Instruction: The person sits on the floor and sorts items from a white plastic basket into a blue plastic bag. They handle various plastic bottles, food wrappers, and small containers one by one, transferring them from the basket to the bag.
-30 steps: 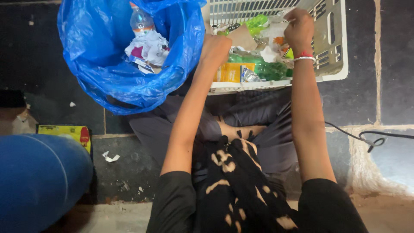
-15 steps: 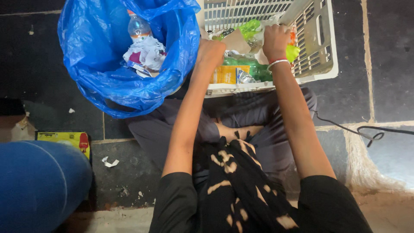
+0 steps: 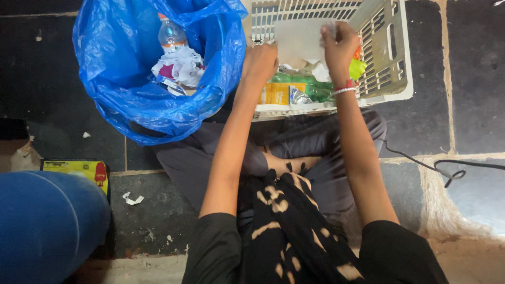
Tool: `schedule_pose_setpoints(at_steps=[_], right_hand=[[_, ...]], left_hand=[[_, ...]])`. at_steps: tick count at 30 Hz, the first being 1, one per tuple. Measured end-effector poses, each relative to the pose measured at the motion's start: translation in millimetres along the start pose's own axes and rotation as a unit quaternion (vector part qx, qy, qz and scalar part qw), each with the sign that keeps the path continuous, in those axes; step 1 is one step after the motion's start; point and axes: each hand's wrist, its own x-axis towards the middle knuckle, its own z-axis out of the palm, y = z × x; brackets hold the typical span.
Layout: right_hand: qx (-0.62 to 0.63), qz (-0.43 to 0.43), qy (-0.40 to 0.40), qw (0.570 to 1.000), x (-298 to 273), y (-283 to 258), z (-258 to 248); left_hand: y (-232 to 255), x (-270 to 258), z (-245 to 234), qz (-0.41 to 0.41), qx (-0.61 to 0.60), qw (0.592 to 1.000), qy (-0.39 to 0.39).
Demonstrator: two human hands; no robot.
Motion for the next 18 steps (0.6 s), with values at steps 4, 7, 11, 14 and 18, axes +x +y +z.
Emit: schedule_pose_setpoints(at_steps=[4,7,11,14,18], right_hand=[[0.052,0.123,-0.014,0.991,-14.8,-0.6,13.5],[0.138,0.143,-0.049,0.979,-21.9,-4.2,18.6],[0.178,0.134,-0.093,0.97,-25.1,-16.9,18.2],[0.175,0.141,-0.117,0.967,-26.8,-28.5,20.3],[0.147,0.157,-0.127,0.968,-28.7,-36.8,22.6]], left_hand=[[7.5,-0.8,-24.0,-0.034,-0.035,0.999,0.004],[13.9,-3.7,-38.5,-0.015,-0.017,0.998,0.065],[15.9,-4.9,-50.4,0.057,-0.048,0.983,0.168],[19.2,-6.4,-50.8,0.106,-0.005,0.974,0.2],[15.6,-6.3,-43.3,0.102,-0.072,0.991,0.05]])
